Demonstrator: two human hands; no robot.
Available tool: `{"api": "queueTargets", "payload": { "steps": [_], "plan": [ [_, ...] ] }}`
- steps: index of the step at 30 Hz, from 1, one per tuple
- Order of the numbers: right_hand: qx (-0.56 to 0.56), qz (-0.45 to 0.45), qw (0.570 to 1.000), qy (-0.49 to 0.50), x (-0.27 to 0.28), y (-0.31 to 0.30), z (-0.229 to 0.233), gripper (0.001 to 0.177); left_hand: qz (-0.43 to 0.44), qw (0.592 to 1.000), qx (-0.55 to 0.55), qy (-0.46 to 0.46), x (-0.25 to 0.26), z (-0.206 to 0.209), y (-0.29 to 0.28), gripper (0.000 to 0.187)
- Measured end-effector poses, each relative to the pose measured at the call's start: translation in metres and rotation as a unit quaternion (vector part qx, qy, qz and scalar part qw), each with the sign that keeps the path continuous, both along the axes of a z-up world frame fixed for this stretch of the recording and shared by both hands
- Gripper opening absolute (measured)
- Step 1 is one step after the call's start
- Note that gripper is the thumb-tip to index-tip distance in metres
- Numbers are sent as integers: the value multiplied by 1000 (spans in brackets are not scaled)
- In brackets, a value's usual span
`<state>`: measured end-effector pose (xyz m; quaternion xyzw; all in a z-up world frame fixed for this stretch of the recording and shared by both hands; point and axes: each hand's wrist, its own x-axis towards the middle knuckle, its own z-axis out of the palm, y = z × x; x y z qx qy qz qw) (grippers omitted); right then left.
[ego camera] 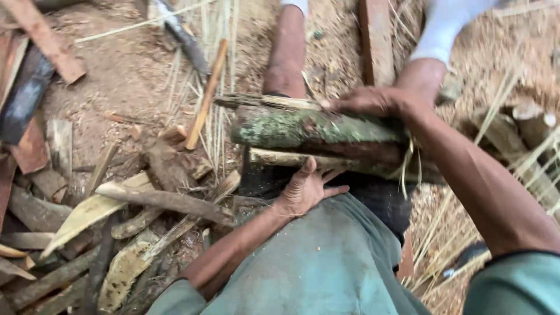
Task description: Bundling wood pieces together using thin fiber strips while sitting on the ground
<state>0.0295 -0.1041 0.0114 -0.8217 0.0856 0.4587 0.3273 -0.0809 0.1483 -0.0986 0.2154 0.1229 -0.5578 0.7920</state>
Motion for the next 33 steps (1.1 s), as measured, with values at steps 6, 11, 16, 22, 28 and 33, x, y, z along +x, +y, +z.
{"api": "queueTargets", "payload": {
  "steps": [6,11,16,22,28,33],
  "plan": [
    [-174,-93,977,-83,-40,18,40,71,101,993,40,56,23,21,-11,128],
    [-118,-288,937,-160,-72,41,95,64,224,969,-22,-97,64,18,-16,66],
    [-61,-471,823,-313,-73,72,127,99,108,965,94,-218,177,97,-43,89],
    [132,-597,728,-311,-110,125,134,94,-119,965,8,-235,226,183,-104,33],
    [320,-637,655,-250,-193,175,76,61,-243,945,78,-203,163,134,-105,40],
    [181,-469,861,79,-270,158,61,124,-358,912,128,-156,97,89,-98,46]
  ]
}}
